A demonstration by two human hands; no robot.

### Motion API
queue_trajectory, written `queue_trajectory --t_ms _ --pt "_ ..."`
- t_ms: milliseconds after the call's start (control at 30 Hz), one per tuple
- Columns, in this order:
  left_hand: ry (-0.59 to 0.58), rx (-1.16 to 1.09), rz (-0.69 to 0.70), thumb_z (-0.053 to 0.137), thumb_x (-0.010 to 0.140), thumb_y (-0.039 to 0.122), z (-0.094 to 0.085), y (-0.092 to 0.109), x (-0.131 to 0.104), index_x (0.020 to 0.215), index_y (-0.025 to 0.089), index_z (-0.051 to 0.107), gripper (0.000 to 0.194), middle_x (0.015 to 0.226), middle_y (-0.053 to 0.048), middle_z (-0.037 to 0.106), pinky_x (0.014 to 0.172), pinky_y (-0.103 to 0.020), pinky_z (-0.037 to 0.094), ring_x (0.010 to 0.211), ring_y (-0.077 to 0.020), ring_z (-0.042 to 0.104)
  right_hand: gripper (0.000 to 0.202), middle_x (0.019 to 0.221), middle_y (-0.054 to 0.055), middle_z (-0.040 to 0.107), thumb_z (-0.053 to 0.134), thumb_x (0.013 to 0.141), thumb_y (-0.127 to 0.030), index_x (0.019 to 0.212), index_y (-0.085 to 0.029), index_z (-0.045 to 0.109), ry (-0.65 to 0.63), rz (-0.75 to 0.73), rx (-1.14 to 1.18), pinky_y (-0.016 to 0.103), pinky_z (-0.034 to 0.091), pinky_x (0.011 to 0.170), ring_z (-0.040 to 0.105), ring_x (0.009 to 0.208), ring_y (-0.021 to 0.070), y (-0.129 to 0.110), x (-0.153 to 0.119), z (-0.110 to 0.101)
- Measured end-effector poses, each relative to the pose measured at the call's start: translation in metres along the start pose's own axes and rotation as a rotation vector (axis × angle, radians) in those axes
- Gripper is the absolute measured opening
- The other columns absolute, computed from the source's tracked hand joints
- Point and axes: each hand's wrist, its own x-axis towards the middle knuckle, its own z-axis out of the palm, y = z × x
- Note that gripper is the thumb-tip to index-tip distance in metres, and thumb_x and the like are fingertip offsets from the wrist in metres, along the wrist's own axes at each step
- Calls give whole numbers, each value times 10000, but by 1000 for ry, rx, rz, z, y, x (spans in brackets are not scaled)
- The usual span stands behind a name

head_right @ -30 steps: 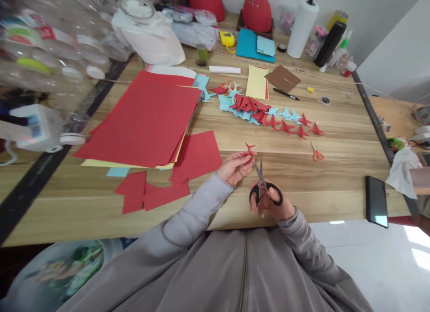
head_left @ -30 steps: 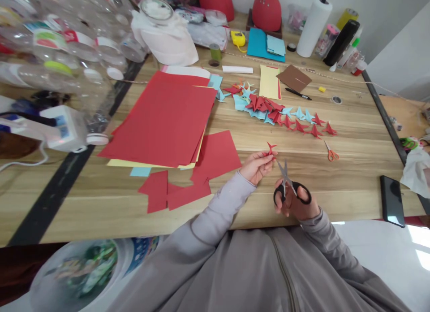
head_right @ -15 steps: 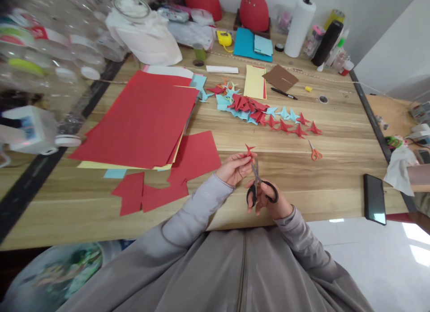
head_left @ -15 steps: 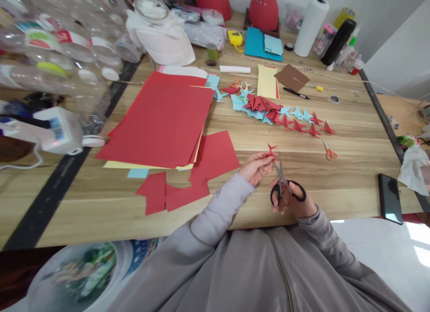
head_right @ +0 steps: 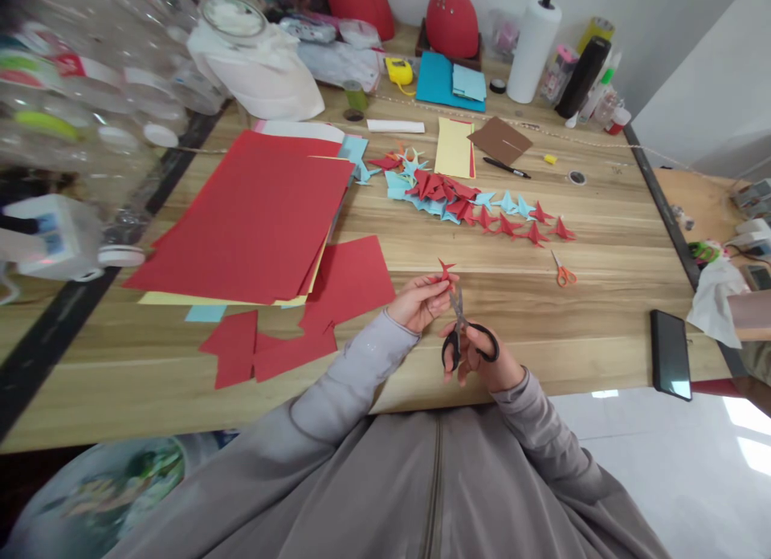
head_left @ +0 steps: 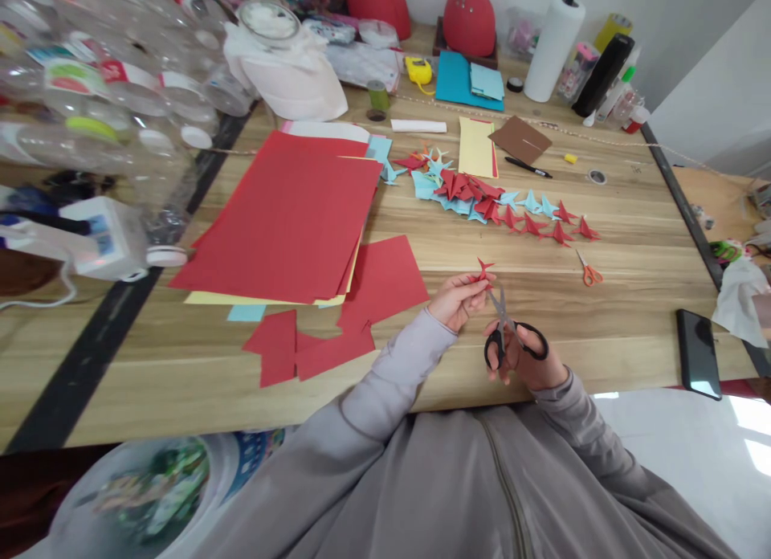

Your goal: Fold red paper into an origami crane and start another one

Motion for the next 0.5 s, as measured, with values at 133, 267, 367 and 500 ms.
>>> queue_trajectory --t_ms 133,267,367,500 --pt "0 6 4 769 619 133 0 1 0 824 56 709 227 531 8 536 421 -172 226 408 -12 344 546 622 14 646 619 710 -644 967 -168 548 17 2 -3 189 458 366 655 529 160 0 0 -1" --pt "-16 13 5 781 605 146 1 1 -2 805 63 711 228 500 28 495 419 -171 199 405 -9 331 558 608 12 645 629 699 -648 972 -167 562 28 9 -14 193 463 363 655 520 162 1 1 -3" --pt "-40 37 4 803 580 157 1 3 -3 793 70 713 246 476 45 469 420 -172 178 396 -1 309 559 614 22 651 635 706 -637 987 -157 575 24 8 -39 197 471 367 660 524 168 -1 -1 -3" --pt "-62 138 6 833 556 189 -3 8 -5 799 83 721 288 502 23 532 420 -178 165 386 4 304 558 701 66 686 609 756 -618 1061 -153 568 -35 20 -84 220 510 402 687 610 195 -4 -9 -2"
